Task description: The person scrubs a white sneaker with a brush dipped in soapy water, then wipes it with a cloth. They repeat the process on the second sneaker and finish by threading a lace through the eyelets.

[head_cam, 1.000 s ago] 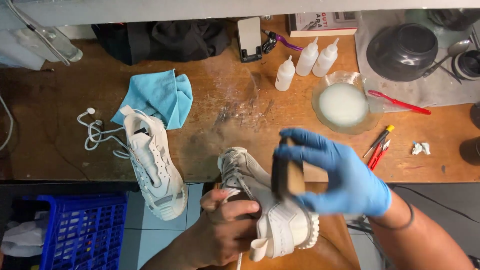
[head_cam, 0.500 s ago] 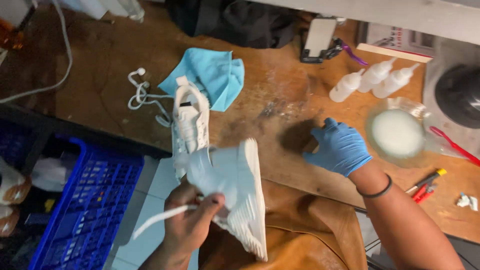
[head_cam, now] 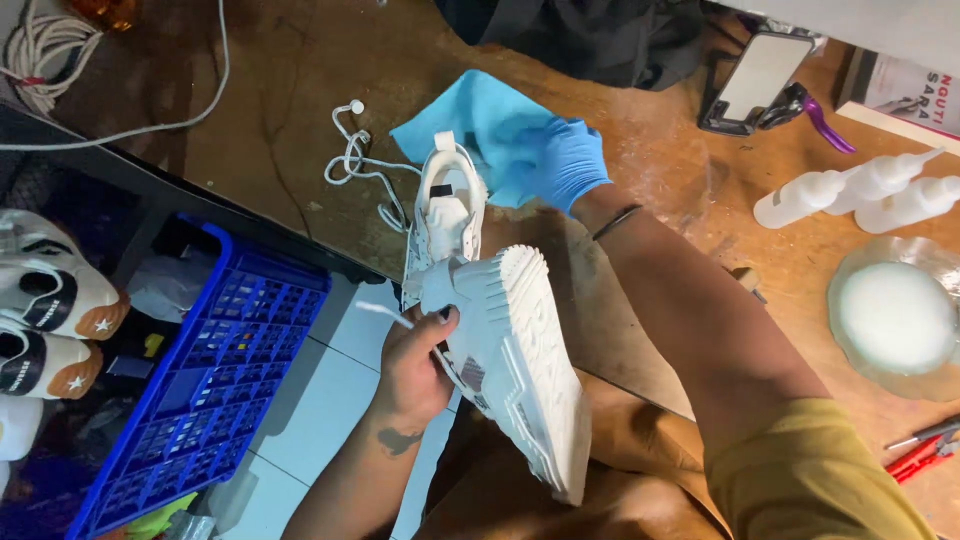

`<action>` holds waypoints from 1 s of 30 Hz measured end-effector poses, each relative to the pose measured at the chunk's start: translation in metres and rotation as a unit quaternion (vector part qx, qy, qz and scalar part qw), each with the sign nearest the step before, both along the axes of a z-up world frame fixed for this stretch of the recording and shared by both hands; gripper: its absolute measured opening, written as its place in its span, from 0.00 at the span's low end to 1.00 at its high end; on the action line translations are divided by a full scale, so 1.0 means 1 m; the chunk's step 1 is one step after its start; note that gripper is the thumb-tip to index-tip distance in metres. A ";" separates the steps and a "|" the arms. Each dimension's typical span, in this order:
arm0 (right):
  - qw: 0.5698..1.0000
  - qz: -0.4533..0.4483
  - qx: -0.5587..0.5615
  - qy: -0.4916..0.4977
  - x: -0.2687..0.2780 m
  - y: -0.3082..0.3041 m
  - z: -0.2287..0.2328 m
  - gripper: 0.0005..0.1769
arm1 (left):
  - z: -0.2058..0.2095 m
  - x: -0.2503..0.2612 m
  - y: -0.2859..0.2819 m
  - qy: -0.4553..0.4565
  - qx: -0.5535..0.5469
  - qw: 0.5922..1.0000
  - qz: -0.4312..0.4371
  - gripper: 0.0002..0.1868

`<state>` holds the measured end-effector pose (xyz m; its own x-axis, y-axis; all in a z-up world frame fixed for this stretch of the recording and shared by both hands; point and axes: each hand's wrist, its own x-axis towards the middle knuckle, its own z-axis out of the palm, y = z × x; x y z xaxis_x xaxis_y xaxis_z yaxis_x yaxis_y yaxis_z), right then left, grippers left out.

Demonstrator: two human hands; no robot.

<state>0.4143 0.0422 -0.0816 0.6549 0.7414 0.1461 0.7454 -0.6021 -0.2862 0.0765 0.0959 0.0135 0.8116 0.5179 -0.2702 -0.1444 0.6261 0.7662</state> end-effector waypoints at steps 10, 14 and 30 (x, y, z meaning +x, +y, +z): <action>0.889 0.064 0.362 0.272 -0.162 -0.170 0.225 0.49 | 0.018 0.032 -0.012 0.180 -0.039 0.980 -0.070 0.08; 0.932 0.254 0.247 0.074 -0.186 -0.168 0.180 0.28 | 0.026 0.056 -0.033 0.145 0.011 0.970 -0.197 0.19; 0.870 -0.248 0.256 0.342 -0.295 -0.342 0.128 0.17 | 0.014 0.060 -0.060 0.238 0.163 0.930 -0.228 0.17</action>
<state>0.1192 -0.2995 0.0464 0.9394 0.2949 -0.1751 -0.0191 -0.4647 -0.8853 0.1363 0.0364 0.0271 0.7955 0.2668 -0.5440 0.4829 0.2633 0.8352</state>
